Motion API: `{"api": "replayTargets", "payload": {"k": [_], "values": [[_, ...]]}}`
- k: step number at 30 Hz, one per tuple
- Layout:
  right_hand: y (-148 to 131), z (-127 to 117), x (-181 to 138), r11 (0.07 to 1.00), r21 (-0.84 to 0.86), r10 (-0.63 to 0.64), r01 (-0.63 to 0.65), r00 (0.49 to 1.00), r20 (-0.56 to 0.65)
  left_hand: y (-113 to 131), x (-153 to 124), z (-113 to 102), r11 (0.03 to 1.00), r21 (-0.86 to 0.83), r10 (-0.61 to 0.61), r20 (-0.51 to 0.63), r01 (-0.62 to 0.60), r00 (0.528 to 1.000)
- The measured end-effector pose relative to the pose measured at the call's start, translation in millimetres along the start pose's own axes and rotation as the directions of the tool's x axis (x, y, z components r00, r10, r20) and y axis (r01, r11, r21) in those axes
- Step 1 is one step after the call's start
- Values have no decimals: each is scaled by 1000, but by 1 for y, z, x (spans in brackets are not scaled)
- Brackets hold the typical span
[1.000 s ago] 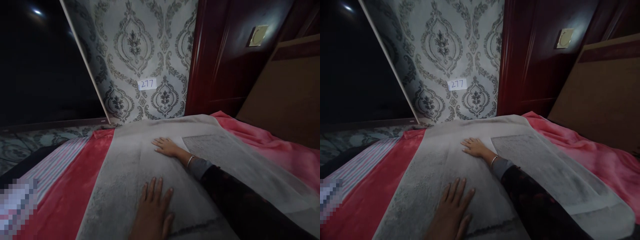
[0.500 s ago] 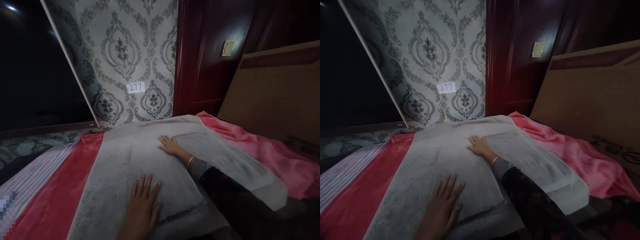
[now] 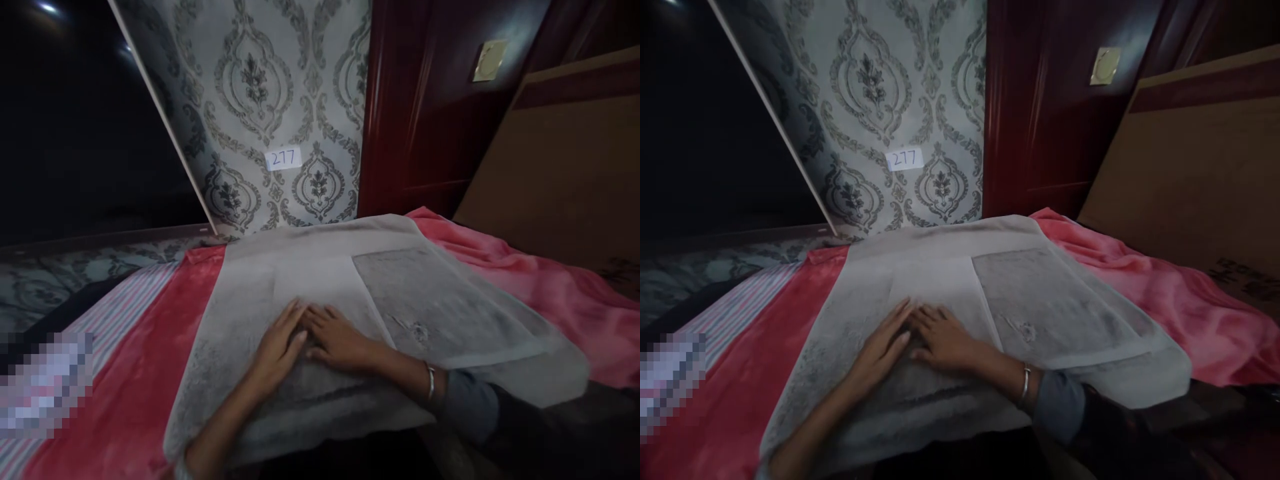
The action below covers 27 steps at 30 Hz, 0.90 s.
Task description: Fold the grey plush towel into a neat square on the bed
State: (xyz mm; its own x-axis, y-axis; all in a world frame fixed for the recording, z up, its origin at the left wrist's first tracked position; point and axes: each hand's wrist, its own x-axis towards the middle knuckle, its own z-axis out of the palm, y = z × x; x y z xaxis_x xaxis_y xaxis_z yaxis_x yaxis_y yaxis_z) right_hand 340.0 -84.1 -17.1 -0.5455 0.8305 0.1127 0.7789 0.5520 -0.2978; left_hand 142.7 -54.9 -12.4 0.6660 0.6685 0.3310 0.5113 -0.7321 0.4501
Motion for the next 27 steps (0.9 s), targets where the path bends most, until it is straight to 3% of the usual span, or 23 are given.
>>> {"api": "replayTargets", "payload": {"k": [2,6,9,14,20,24,27], "values": [[-9,6,-10,998,35,-54,54,999,-1,-10,28,-5,998,45,45,100,-50,994],[-9,7,-13,997,77,-29,29,1000,7,-44,84,4,961,252,31,307,-113,951],[-7,6,-12,994,105,-26,22,999,32,-69,116,12,932,342,-5,338,-118,941],[-9,3,-14,986,168,-14,8,999,39,-94,152,11,920,392,-126,342,-19,931],[-9,0,-16,972,233,-9,0,999,36,-114,184,11,883,457,-263,288,109,921],[-9,0,-14,975,222,-14,9,1000,23,-110,188,10,818,516,-361,113,256,926],[-10,-2,-13,978,206,-10,8,1000,11,-92,184,4,780,537,-378,-5,321,926]]}}
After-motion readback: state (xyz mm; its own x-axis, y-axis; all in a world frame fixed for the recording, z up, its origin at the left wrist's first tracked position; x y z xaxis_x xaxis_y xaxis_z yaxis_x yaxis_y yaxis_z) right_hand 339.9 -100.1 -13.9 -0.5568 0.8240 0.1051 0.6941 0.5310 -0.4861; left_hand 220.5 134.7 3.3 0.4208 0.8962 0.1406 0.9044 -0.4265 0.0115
